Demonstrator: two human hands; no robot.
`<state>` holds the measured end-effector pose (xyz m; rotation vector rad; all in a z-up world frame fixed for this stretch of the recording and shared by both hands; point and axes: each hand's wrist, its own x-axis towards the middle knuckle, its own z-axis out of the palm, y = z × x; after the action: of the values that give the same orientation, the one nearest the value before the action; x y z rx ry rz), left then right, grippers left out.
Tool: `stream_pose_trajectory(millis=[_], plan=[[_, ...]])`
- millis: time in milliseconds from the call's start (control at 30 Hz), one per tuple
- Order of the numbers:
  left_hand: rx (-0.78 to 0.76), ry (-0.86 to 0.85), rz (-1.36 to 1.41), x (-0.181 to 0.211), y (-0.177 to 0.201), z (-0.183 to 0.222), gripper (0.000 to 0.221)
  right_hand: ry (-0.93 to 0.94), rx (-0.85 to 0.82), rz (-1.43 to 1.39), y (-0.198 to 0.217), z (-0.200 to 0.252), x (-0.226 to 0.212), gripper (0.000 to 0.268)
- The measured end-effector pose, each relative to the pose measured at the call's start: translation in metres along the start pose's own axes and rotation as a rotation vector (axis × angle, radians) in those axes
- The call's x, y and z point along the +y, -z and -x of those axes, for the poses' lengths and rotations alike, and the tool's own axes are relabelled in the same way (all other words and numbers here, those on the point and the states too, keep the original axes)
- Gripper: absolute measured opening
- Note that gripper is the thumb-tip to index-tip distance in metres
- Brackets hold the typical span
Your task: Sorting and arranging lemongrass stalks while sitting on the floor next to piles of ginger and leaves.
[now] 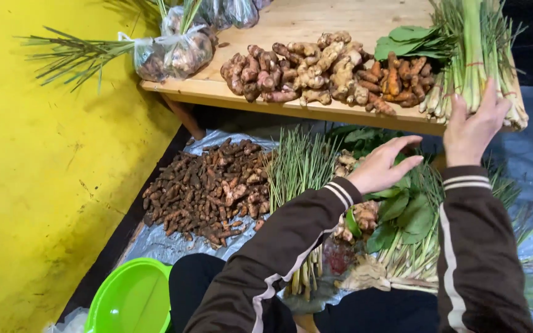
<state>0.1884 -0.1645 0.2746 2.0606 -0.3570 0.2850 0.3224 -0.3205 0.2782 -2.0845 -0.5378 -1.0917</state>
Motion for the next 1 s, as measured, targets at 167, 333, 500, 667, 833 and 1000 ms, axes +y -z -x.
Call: stream_pose_trajectory(millis=[167,333,500,667,833,1000], plan=[[-0.042,-0.007,-0.324,-0.054,-0.015,-0.057,0.055,0.055,-0.239,0.180,-0.020,-0.007,0.056,0.053],[0.046,-0.174,-0.753,-0.083,-0.042,-0.097,0.067,0.047,-0.390,0.192,0.005,-0.012,0.046,0.057],[0.044,-0.245,-1.149,-0.102,-0.080,-0.117,0.076,0.168,-0.362,0.328,0.022,-0.017,0.045,0.063],[0.082,-0.198,-1.020,-0.089,-0.084,-0.118,0.087,0.028,-0.492,0.303,0.015,-0.010,0.048,0.056],[0.101,-0.217,-0.936,-0.088,-0.072,-0.100,0.114,0.191,-0.168,0.523,-0.015,0.001,0.062,0.046],[-0.040,-0.234,-0.898,-0.096,-0.049,-0.064,0.090,0.186,-0.232,0.716,-0.019,0.007,0.073,0.048]])
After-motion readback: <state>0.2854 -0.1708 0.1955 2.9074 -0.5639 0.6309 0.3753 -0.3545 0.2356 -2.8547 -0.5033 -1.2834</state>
